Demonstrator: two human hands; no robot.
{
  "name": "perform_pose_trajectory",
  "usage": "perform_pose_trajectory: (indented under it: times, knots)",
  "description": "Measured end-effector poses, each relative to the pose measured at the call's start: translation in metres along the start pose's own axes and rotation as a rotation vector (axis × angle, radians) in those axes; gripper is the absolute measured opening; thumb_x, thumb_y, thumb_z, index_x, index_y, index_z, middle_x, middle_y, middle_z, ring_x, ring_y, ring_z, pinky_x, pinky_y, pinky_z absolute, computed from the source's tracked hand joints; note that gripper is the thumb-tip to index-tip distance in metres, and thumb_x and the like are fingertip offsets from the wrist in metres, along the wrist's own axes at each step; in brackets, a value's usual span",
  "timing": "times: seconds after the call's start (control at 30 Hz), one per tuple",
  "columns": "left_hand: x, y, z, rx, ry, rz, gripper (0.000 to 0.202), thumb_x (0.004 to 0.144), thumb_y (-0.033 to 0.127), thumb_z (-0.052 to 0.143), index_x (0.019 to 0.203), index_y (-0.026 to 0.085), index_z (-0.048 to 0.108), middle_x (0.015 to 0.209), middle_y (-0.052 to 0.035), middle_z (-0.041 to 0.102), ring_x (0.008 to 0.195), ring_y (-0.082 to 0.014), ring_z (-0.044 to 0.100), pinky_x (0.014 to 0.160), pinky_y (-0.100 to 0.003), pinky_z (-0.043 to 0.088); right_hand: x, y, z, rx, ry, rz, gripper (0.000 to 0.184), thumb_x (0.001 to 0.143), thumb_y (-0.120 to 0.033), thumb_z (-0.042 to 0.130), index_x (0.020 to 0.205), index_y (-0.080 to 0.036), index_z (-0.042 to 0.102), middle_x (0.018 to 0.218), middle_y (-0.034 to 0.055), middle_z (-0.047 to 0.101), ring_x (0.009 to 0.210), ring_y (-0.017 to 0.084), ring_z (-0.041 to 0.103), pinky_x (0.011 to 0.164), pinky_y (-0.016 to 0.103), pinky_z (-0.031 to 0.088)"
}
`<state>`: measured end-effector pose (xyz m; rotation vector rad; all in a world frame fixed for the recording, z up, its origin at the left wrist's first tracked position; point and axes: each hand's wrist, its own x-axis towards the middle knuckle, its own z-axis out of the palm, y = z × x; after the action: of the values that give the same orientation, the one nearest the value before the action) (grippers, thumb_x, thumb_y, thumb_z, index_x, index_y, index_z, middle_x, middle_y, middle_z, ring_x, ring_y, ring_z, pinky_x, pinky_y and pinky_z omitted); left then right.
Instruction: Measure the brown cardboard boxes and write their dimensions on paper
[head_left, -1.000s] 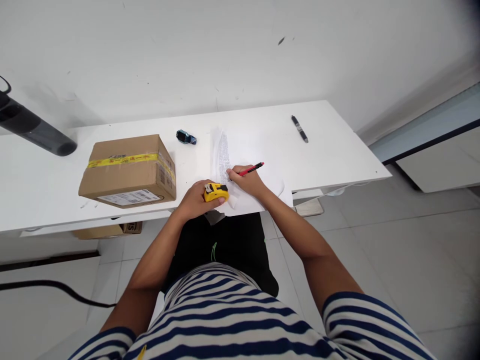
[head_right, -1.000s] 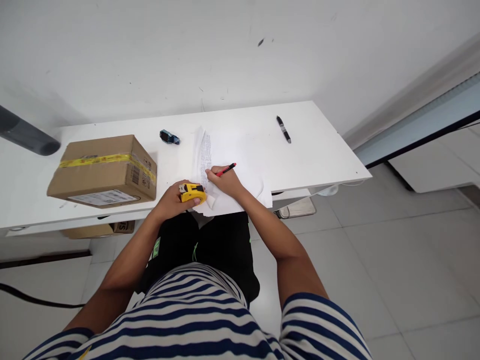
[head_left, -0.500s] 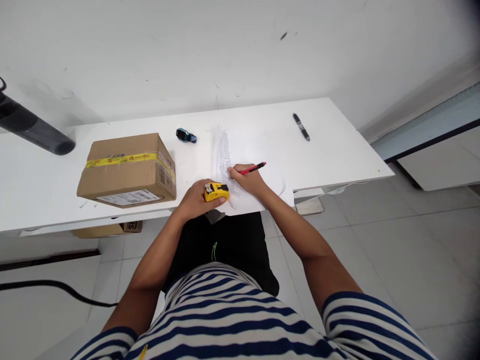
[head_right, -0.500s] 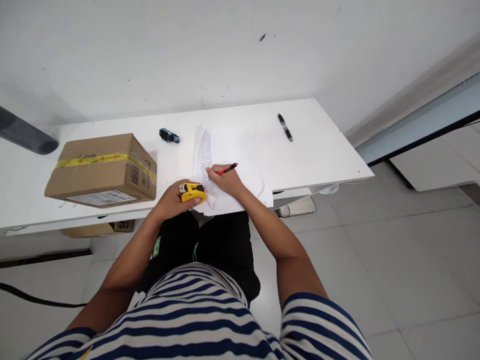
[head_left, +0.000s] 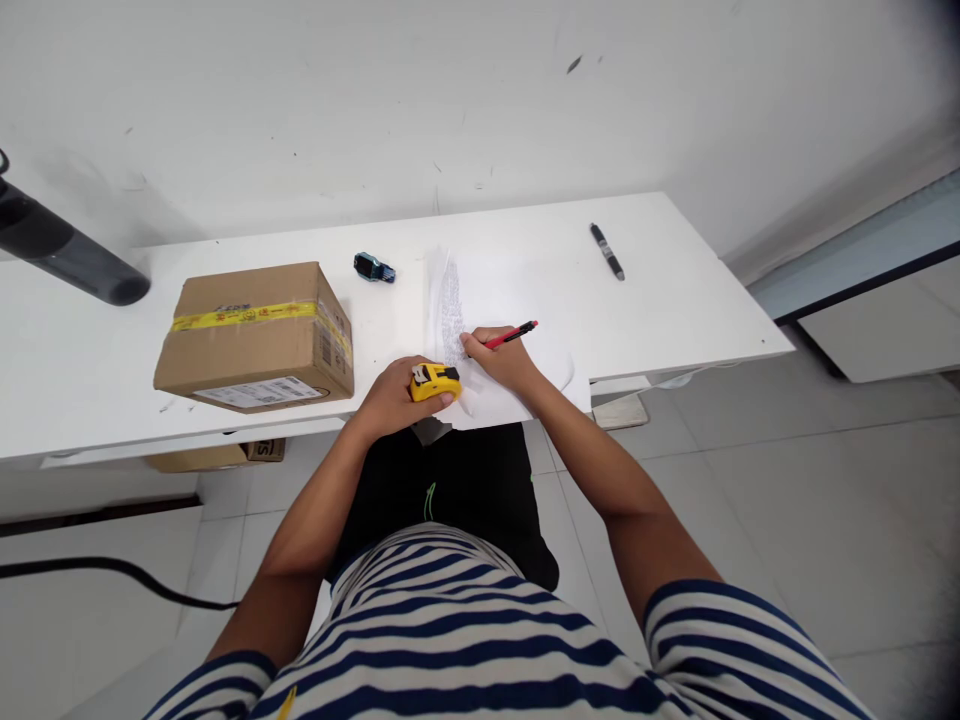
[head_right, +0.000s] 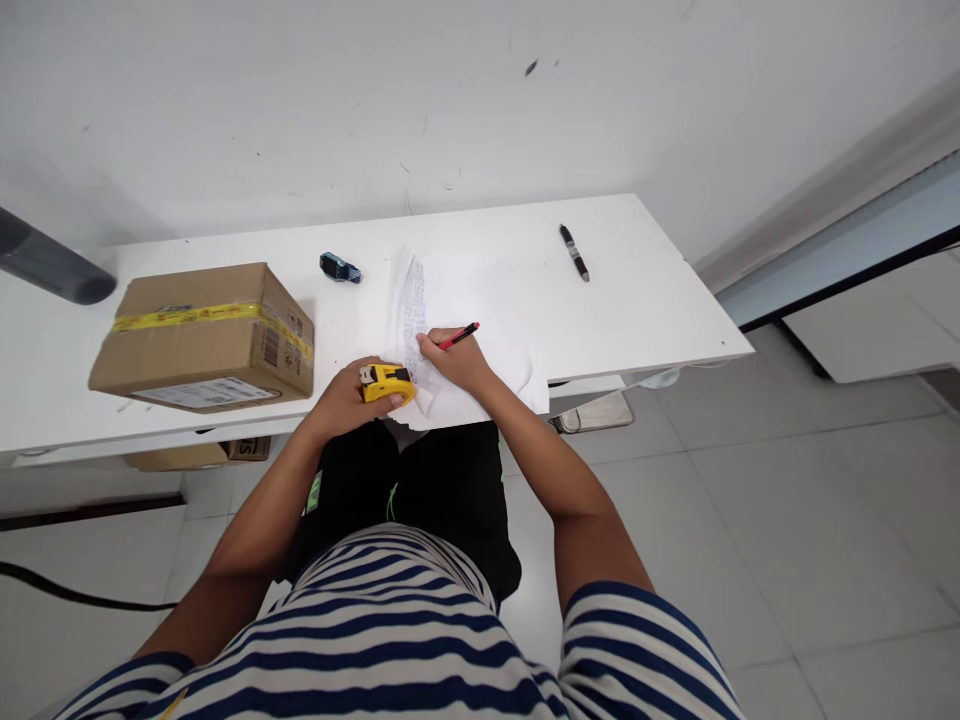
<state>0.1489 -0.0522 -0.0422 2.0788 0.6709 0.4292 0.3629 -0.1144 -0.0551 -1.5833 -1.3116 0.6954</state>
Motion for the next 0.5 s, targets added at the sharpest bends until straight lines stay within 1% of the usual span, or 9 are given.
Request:
perform_pose_trajectory:
  times: [0.07, 0.2, 0.33, 0.5]
  knots:
    - [-0.0001, -0.0002, -0.0001, 0.001, 0.001, 0.003, 0.044, 0.079, 0.052, 0.075, 0.11, 0.021, 0.071, 0.104, -0.0072, 0.072, 0.096, -0.0249, 0.07, 0.083, -0.037, 0.057, -0.0005, 0.0, 0.0003, -0.013, 0.01, -0.007, 0.048, 0.091, -0.047, 0.055, 0.054, -0.024, 0.035, 0.055, -0.0024, 0.039, 0.056, 0.013, 0.037, 0.057, 0.032, 0.031]
    - [-0.0002, -0.002, 0.001, -0.008, 0.011, -0.001, 0.045, 0.078, 0.052, 0.075, 0.111, 0.021, 0.071, 0.104, -0.0068, 0.072, 0.097, -0.0249, 0.07, 0.084, -0.037, 0.057, -0.0003, 0.0, 0.0002, -0.038, 0.082, 0.014, 0.049, 0.09, -0.052, 0.057, 0.054, -0.023, 0.039, 0.056, -0.0008, 0.046, 0.059, 0.015, 0.045, 0.06, 0.032, 0.036]
    - [-0.0002, -0.0045, 0.0024, -0.011, 0.013, -0.016, 0.049, 0.077, 0.055, 0.076, 0.112, 0.021, 0.07, 0.103, -0.0064, 0.073, 0.098, -0.0251, 0.07, 0.085, -0.037, 0.057, 0.0013, 0.0015, -0.001, -0.035, 0.041, 0.027, 0.046, 0.089, -0.052, 0.057, 0.056, -0.023, 0.045, 0.059, -0.0002, 0.053, 0.063, 0.015, 0.05, 0.062, 0.031, 0.04]
    - [0.0, -0.002, 0.0006, 0.003, 0.01, 0.002, 0.046, 0.078, 0.054, 0.075, 0.111, 0.021, 0.07, 0.104, -0.0064, 0.073, 0.099, -0.0251, 0.07, 0.086, -0.037, 0.057, 0.0018, 0.0042, -0.0004, -0.038, 0.074, 0.017, 0.047, 0.089, -0.05, 0.057, 0.054, -0.023, 0.042, 0.056, -0.0012, 0.049, 0.06, 0.014, 0.046, 0.059, 0.031, 0.038]
